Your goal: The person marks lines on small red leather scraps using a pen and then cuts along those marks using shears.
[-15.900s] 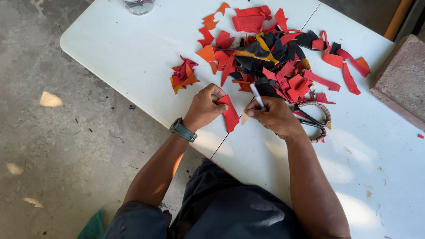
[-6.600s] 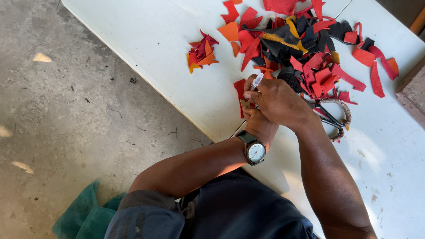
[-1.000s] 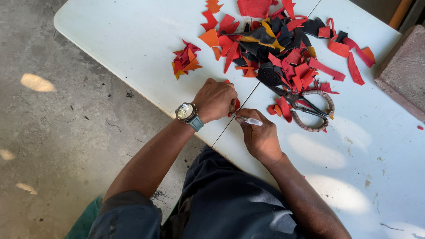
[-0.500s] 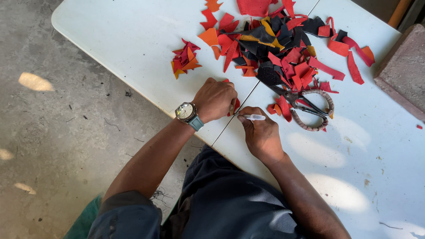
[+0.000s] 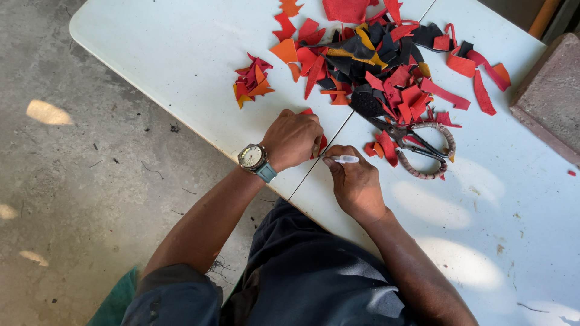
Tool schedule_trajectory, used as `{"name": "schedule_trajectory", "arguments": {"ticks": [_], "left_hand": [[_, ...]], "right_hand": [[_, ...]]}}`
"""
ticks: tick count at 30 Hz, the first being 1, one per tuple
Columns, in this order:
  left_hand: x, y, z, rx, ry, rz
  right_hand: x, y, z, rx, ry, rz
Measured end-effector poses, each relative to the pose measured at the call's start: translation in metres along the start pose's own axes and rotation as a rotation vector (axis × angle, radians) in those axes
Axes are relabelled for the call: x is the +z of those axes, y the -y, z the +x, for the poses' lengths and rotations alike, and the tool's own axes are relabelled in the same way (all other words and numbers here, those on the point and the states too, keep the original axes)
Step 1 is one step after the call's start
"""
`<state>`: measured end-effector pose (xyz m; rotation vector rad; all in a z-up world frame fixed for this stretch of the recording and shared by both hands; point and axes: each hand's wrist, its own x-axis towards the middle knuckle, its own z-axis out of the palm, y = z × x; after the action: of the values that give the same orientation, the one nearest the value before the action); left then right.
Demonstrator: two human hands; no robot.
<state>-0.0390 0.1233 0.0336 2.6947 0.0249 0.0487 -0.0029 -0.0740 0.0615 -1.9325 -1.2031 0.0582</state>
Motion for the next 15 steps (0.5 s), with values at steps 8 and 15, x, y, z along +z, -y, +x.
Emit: {"name": "schedule_trajectory", "arguments": {"ticks": [8, 15], "left_hand": [[0.005, -0.006, -0.017, -0.038, -0.184, -0.123], [0.007, -0.008, -0.029, -0.152, -0.24, -0.212]], "right_hand": [[-0.003, -0.002, 0.002, 0.128, 0.0, 0.073], [-0.029, -0.005, 0.008, 0.405, 0.062, 0.133]]}}
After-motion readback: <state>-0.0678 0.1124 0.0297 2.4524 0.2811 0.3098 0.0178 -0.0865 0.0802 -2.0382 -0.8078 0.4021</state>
